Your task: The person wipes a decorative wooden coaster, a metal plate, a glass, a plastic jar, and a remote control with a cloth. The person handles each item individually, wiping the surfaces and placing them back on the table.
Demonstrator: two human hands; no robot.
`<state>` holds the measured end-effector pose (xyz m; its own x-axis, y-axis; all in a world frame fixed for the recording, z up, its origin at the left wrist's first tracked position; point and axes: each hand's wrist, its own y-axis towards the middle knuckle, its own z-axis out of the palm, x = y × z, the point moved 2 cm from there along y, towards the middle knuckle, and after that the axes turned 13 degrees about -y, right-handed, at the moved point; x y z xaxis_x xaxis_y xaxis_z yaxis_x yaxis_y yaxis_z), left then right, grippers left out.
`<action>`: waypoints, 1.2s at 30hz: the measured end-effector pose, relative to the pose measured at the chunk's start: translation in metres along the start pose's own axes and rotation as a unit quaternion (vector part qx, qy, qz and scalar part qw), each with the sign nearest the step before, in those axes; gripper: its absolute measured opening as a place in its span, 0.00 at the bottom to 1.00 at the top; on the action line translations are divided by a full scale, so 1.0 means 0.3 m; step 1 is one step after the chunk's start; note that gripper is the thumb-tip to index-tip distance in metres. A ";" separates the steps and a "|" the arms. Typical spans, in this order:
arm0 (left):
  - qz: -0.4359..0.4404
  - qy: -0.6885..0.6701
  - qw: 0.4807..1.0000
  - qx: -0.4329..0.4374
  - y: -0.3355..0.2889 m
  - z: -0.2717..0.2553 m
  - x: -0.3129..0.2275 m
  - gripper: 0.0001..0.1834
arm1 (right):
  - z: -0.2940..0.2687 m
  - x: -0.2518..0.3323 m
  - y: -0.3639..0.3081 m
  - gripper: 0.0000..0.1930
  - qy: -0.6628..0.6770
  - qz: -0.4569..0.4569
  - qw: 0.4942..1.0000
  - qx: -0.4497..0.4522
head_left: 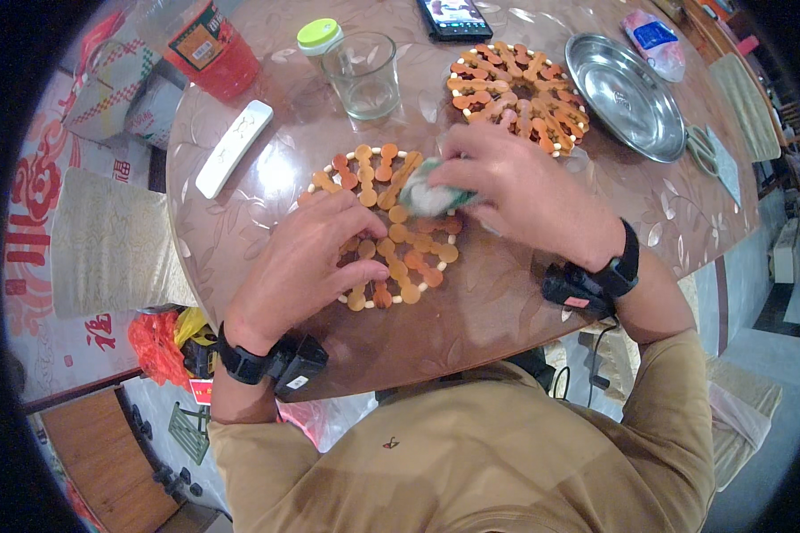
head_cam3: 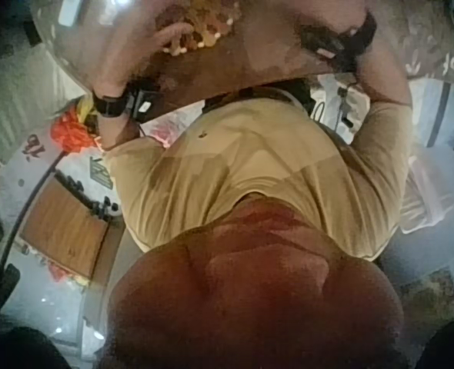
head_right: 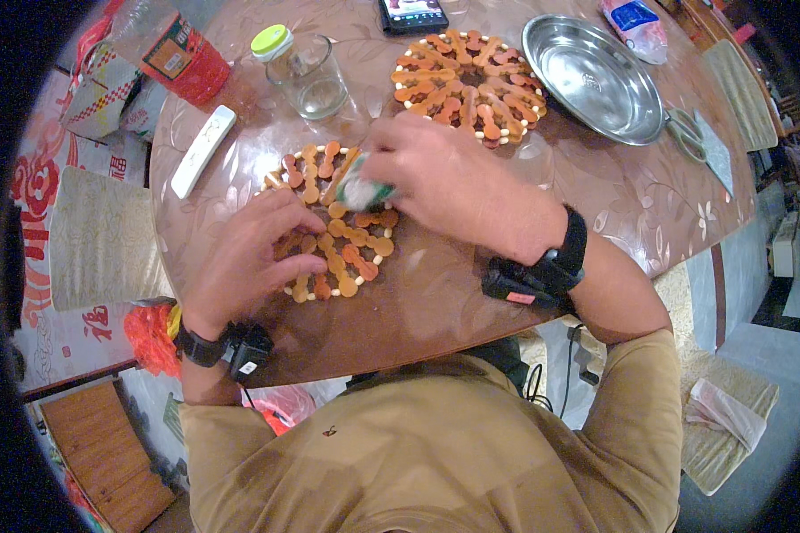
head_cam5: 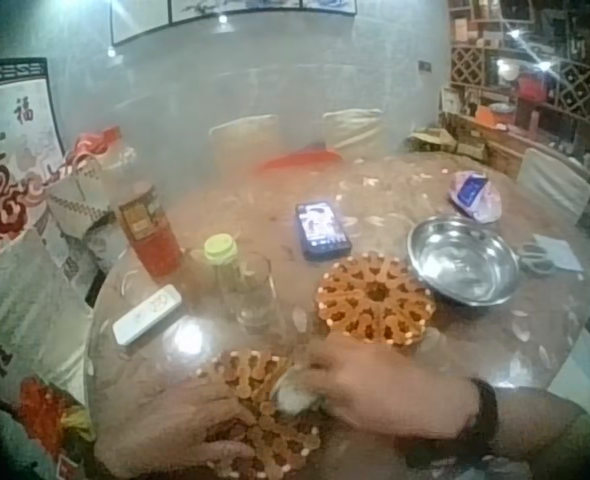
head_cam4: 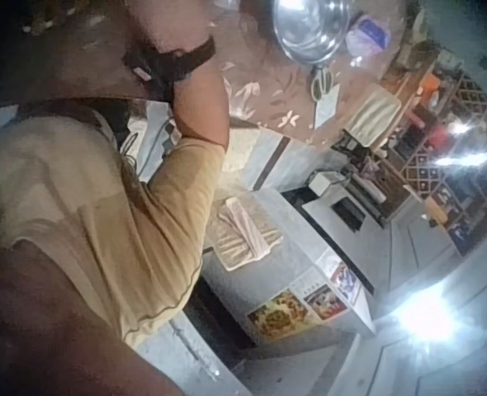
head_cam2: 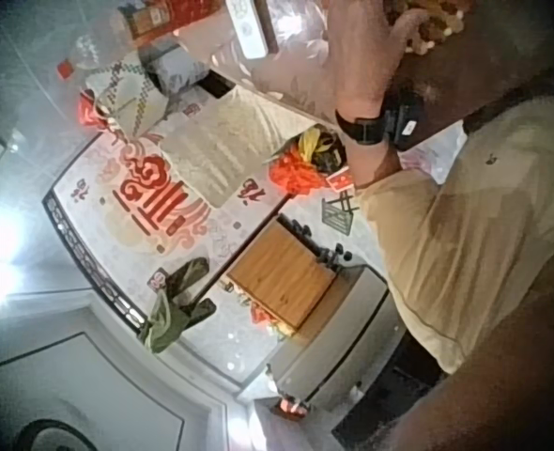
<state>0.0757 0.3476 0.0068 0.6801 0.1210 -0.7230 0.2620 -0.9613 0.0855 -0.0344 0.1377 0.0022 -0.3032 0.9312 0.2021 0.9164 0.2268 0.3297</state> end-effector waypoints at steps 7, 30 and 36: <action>-0.003 -0.017 1.000 0.006 0.003 0.002 0.006 0.15 | 0.008 0.056 -0.008 0.17 0.045 -0.031 0.998 0.041; -0.006 -0.010 0.999 0.030 0.010 -0.010 0.003 0.09 | 0.015 0.045 -0.003 0.18 0.053 -0.036 0.998 0.016; 0.015 -0.028 0.999 -0.015 0.003 0.004 0.004 0.09 | -0.010 -0.045 0.006 0.18 -0.097 0.043 0.994 0.002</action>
<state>0.0761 0.3465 0.0052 0.6494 0.0774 -0.7565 0.2627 -0.9564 0.1277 -0.0294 0.1247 0.0028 -0.1672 0.9848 0.0469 0.9379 0.1442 0.3155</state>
